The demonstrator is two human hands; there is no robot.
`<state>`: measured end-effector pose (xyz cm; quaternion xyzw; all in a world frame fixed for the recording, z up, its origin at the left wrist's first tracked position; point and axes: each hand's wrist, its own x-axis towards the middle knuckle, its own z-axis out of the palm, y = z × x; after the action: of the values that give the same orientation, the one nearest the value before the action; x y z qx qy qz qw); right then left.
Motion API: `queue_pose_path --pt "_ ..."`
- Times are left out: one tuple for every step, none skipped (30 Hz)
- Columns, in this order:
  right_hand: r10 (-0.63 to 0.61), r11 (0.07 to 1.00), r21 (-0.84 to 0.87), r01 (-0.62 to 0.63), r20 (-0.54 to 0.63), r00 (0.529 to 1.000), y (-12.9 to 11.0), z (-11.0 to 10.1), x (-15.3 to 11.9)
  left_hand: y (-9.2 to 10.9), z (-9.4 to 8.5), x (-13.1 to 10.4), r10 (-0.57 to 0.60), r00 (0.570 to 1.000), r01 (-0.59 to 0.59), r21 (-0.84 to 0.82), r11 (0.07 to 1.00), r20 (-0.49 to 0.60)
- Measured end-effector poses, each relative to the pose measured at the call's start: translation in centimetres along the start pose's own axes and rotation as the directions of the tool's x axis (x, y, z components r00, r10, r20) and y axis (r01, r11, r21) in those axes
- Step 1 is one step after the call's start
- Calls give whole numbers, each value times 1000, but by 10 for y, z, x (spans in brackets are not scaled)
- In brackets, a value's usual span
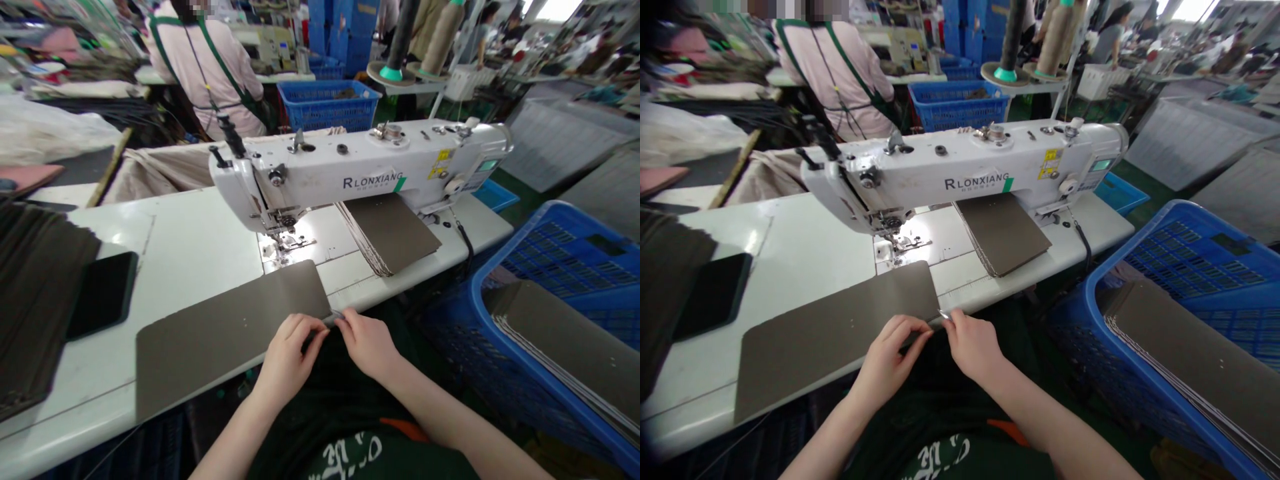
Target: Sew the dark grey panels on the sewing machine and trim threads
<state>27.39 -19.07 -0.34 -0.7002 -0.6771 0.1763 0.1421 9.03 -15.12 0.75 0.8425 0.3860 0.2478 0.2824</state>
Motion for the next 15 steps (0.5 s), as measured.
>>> queue_pose_path --pt "-2 1000 22 2 -17 1000 3 -2 0 -3 -6 -7 63 996 -64 19 998 66" --pt "-3 999 50 5 -35 999 6 -5 0 -7 -13 -16 121 983 -129 46 991 137" --pt "-7 997 81 12 -56 998 9 -7 0 -12 -21 -26 165 967 -183 80 980 195" --pt "-16 994 108 24 -75 997 12 -10 1 -20 -31 -37 184 958 -215 123 969 220" --pt "-35 991 128 47 -93 995 14 -12 2 -29 -43 -49 187 958 -225 169 960 215" --pt "-61 988 138 76 -111 992 16 -14 3 -39 -55 -61 172 969 -211 224 952 179" --pt "-94 984 137 111 -127 987 16 -15 5 -50 -68 -73 144 981 -176 284 943 127" --pt "-133 980 132 151 -139 981 15 -16 8 -63 -81 -85 108 992 -124 343 931 65" --pt "-179 973 125 197 -143 974 13 -17 11 -75 -94 -97 63 998 -64 392 918 17" --pt "-227 963 118 243 -132 965 10 -17 15 -88 -106 -108 11 1000 -2 419 908 -20" --pt "-278 951 110 289 -111 954 8 -17 18 -100 -117 -119 -41 998 55 427 902 -42" --pt "-328 937 102 334 -78 942 5 -16 22 -111 -125 -128 -84 996 94 423 901 -43" --pt "-371 923 94 373 -40 928 2 -15 26 -121 -132 -137 -117 993 121 407 906 -35" --pt "-405 911 90 403 -4 914 1 -14 30 -128 -138 -143 -142 989 142 379 915 -27" --pt "-426 902 91 423 26 904 0 -13 33 -132 -141 -148 -160 987 158 339 927 -22"
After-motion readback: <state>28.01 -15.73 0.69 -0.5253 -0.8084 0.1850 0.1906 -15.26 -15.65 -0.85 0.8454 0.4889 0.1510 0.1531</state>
